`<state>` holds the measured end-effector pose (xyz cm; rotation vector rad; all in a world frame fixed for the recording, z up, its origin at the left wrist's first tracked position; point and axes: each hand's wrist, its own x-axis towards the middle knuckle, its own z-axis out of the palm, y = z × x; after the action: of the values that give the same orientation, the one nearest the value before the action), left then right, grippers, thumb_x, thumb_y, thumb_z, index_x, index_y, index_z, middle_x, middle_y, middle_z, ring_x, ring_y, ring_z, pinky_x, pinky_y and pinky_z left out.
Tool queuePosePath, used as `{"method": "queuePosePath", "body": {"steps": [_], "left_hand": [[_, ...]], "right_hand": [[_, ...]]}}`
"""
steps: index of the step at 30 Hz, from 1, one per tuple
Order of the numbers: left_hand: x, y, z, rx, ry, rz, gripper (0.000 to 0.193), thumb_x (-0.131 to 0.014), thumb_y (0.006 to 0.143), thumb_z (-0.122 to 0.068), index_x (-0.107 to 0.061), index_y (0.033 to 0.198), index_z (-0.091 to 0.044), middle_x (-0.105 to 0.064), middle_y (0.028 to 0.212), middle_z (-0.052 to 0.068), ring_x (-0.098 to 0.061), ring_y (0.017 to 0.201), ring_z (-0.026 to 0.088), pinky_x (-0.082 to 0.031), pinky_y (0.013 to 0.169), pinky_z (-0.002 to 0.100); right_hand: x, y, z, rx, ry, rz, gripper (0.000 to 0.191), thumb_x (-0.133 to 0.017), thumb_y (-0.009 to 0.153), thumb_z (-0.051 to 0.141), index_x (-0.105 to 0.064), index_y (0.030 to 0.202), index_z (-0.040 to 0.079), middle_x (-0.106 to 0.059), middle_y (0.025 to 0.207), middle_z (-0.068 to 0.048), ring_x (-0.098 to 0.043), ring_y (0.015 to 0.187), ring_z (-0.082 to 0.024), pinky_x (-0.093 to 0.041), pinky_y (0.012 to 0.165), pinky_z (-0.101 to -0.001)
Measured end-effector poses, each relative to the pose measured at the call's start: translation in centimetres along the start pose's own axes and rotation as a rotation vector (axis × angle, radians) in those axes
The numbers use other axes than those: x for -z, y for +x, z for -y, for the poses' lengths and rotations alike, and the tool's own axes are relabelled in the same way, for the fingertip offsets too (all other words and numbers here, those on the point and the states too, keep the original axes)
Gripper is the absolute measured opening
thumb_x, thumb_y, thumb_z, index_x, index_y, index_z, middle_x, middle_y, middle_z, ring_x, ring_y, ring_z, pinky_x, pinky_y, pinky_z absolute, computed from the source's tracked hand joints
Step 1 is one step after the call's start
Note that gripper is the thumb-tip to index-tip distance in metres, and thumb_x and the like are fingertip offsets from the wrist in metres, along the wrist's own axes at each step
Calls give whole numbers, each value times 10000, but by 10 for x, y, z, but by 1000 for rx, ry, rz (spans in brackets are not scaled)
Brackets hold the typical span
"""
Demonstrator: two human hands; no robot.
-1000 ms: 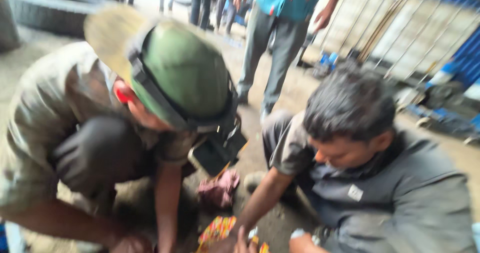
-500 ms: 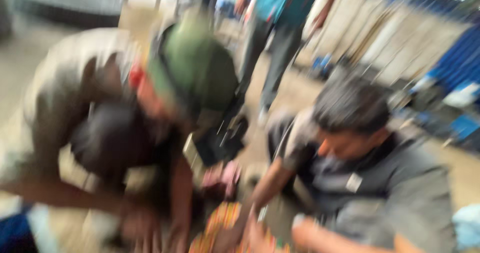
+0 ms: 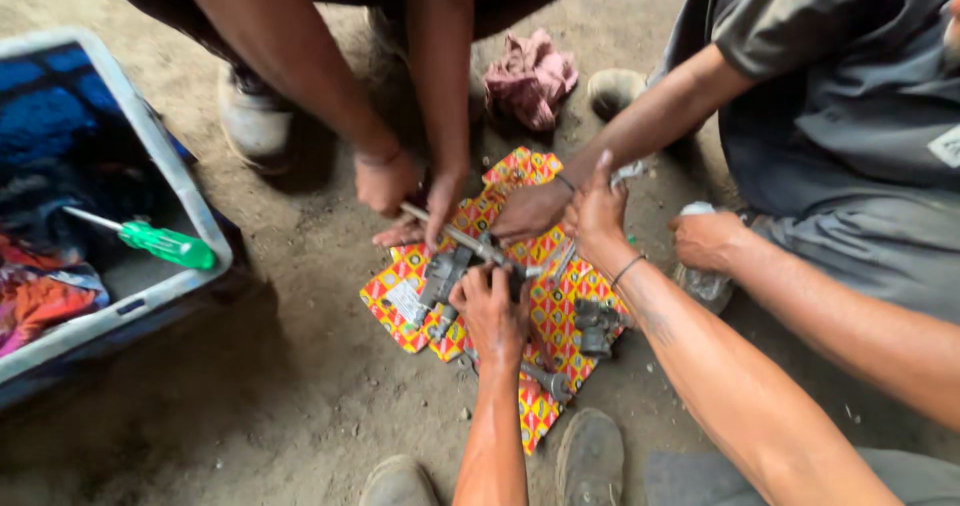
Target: The person uses a wrench to loosen and remove a bolt from a mechanical part while sitting on the ground. Another person assists by holding the part and handing over tools. The person then cleans the part with a cloth and reassembles it with the help of the other person.
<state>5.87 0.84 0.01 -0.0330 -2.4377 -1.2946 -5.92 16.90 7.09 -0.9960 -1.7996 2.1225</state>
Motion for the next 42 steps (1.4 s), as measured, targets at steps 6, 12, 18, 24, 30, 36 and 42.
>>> {"method": "queuePosePath", "body": {"steps": [6, 12, 18, 24, 30, 36, 42], "left_hand": [[-5, -5, -8, 10, -3, -26, 383, -875, 726, -247, -681, 1015, -88, -632, 1119, 96, -569, 1101, 313, -367, 985, 470], [-4, -6, -7, -21, 6, -45, 404, -887, 714, -262, -694, 1029, -99, -638, 1120, 91, -578, 1080, 292, -365, 979, 464], [-7, -3, -7, -30, 33, -54, 394, -881, 728, -247, -689, 1039, -101, -634, 1128, 97, -578, 1091, 286, -367, 986, 462], [-8, -8, -10, 26, 34, -44, 378, -875, 731, -223, -685, 1034, -100, -624, 1117, 92, -582, 1105, 283, -371, 995, 460], [-5, -6, -9, -15, 24, -39, 390, -884, 734, -240, -690, 1044, -105, -627, 1128, 85, -582, 1096, 277, -363, 990, 461], [-11, -9, -9, 17, 9, -70, 434, -892, 706, -250, -693, 1057, -92, -631, 1118, 84, -588, 1097, 269, -361, 973, 457], [-6, -10, -10, -18, 12, -53, 426, -899, 702, -260, -682, 1025, -89, -632, 1127, 95, -574, 1092, 281, -359, 978, 462]], "right_hand": [[5, 14, -8, 54, 8, -10, 619, -500, 959, 680, -305, 663, 173, -269, 472, 28, -271, 329, -126, -166, 329, -328], [13, 22, -5, -88, 0, -19, 635, -450, 958, 709, -298, 663, 167, -254, 472, 31, -253, 332, -119, -172, 326, -320], [1, 20, -3, -52, 3, -50, 620, -485, 959, 689, -307, 683, 163, -249, 473, 27, -257, 341, -120, -163, 333, -319], [2, 15, -1, -49, -12, -22, 616, -474, 969, 682, -315, 681, 161, -248, 474, 28, -251, 342, -114, -164, 331, -313], [3, 21, 0, -111, -38, -27, 625, -456, 972, 704, -325, 674, 170, -248, 477, 33, -265, 337, -115, -171, 325, -312], [0, 21, -3, -32, -14, -45, 629, -501, 963, 690, -312, 683, 159, -261, 480, 27, -283, 339, -124, -175, 323, -317], [2, 20, 1, -102, -15, -51, 604, -476, 950, 697, -330, 734, 151, -259, 477, 24, -265, 335, -115, -172, 317, -314]]}}
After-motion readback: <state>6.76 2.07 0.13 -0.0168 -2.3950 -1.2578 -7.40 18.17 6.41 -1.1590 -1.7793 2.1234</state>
